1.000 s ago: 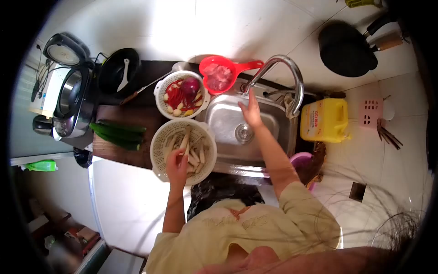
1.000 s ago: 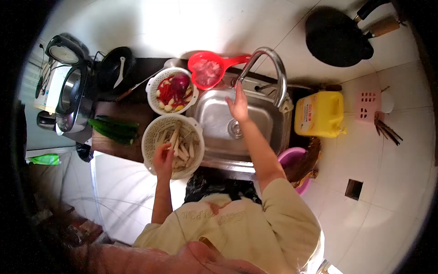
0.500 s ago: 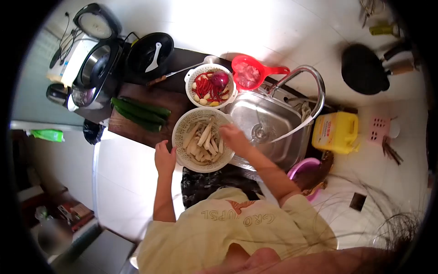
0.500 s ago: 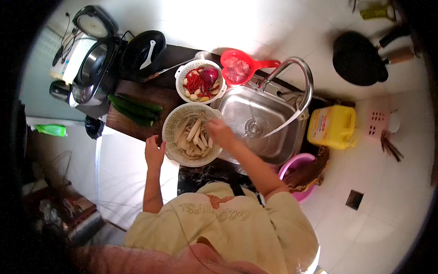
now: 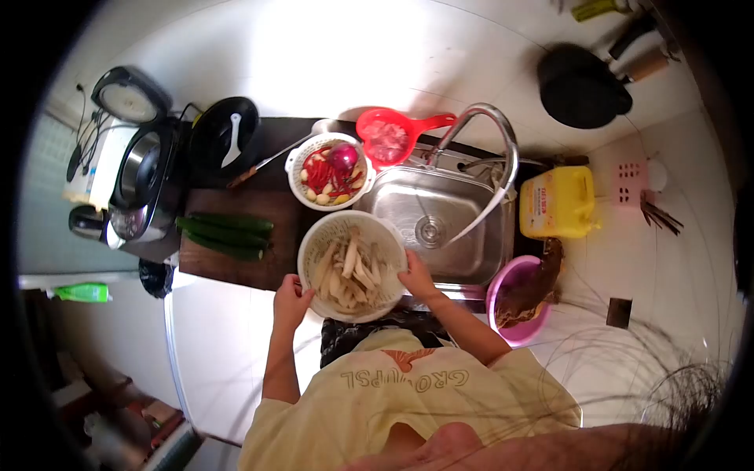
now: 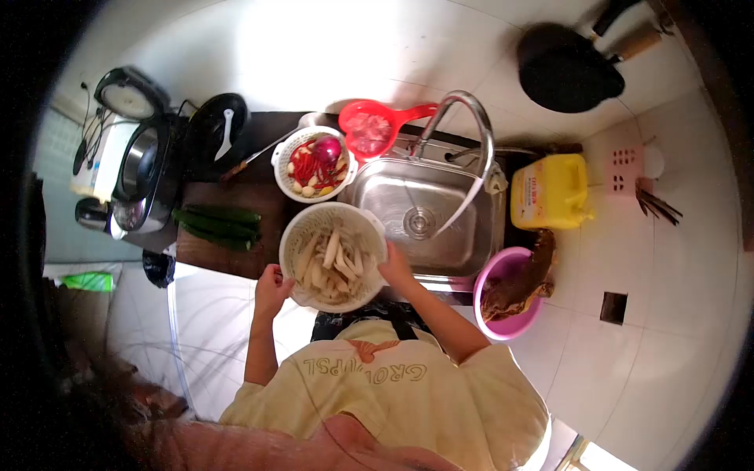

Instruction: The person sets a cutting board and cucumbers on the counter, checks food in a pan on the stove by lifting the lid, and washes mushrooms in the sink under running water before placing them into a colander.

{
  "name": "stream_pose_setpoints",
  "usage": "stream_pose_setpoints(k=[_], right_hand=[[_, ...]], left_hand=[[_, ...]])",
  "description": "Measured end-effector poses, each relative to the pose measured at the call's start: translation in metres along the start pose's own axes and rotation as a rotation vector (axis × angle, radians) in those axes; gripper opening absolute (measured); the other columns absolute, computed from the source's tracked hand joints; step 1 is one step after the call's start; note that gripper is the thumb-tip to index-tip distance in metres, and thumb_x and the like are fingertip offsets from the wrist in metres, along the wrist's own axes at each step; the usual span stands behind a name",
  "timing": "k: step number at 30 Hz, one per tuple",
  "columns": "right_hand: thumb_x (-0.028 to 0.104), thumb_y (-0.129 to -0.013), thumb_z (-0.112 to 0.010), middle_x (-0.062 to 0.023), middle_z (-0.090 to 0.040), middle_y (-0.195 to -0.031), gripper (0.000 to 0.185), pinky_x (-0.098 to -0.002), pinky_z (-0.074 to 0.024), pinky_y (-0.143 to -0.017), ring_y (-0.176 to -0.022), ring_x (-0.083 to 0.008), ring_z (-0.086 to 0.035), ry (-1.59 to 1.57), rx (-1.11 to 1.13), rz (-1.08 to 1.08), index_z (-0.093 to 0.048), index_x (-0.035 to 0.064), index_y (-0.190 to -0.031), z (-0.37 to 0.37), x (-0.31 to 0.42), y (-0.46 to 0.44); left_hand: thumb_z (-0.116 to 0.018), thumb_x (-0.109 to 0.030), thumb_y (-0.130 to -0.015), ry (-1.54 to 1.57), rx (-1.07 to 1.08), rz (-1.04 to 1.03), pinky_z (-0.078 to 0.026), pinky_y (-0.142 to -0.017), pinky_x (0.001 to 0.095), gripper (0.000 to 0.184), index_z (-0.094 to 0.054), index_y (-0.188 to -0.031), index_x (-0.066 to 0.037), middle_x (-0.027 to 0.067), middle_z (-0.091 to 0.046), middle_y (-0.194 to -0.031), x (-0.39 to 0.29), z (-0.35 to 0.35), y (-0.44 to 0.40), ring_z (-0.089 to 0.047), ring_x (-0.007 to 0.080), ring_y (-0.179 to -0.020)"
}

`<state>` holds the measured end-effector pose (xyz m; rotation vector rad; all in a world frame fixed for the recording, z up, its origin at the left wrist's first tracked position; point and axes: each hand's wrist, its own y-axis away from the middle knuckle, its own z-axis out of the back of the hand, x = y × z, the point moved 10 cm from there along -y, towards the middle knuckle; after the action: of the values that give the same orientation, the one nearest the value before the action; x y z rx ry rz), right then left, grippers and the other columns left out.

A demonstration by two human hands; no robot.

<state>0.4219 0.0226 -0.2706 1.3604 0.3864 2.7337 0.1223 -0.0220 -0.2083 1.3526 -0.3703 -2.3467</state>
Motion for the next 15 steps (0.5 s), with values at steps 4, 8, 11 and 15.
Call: stream_pose_setpoints(k=[4,8,11,15], right_hand=[[0.016,-0.065,-0.056,-0.0129,-0.060,-0.073,0.034,-0.0347,-0.0474,-0.057,-0.063,-0.0204,-0.060,-0.097,0.008,-0.453,-0.055,0.0026,-0.097,0.067,-0.073,0.027],[0.008,-0.067,-0.052,-0.0148,-0.060,-0.073,0.027,-0.0321,-0.0488,-0.052,-0.062,-0.0202,-0.060,-0.010,-0.280,-0.409,-0.056,-0.0025,-0.092,0.120,-0.158,0.011],[0.009,-0.069,-0.048,-0.0201,-0.057,-0.093,0.031,-0.0335,-0.0472,-0.071,-0.081,-0.0254,-0.058,0.234,-0.404,-0.571,-0.053,-0.0030,-0.098,0.129,-0.183,0.005],[0.017,-0.073,-0.046,-0.0257,-0.037,-0.118,0.059,-0.0333,-0.0320,-0.092,-0.112,-0.0315,-0.037,0.386,-0.042,-0.472,-0.024,-0.0109,-0.120,0.085,-0.153,-0.010]], left_hand=[[-0.064,-0.023,-0.067,-0.057,0.133,-0.167,-0.042,-0.053,0.0336,0.029,-0.051,-0.081,-0.001,0.0114,-0.055,-0.064,-0.056,-0.069,-0.022,-0.055,0.0252,-0.058],[-0.059,-0.020,-0.070,-0.098,0.254,-0.348,-0.042,-0.067,0.0391,0.028,-0.050,-0.087,0.001,0.0179,-0.057,-0.078,-0.101,-0.170,-0.072,-0.054,0.0340,-0.077],[-0.054,-0.012,-0.071,-0.366,0.282,-0.355,-0.043,-0.072,0.0391,0.026,-0.050,-0.093,0.001,0.0195,-0.057,-0.083,-0.099,-0.231,-0.112,-0.054,0.0339,-0.082],[-0.051,-0.006,-0.071,-0.453,0.304,-0.381,-0.042,-0.075,0.0400,0.022,-0.054,-0.091,0.001,0.0194,-0.056,-0.093,-0.087,-0.249,-0.135,-0.053,0.0319,-0.088]])
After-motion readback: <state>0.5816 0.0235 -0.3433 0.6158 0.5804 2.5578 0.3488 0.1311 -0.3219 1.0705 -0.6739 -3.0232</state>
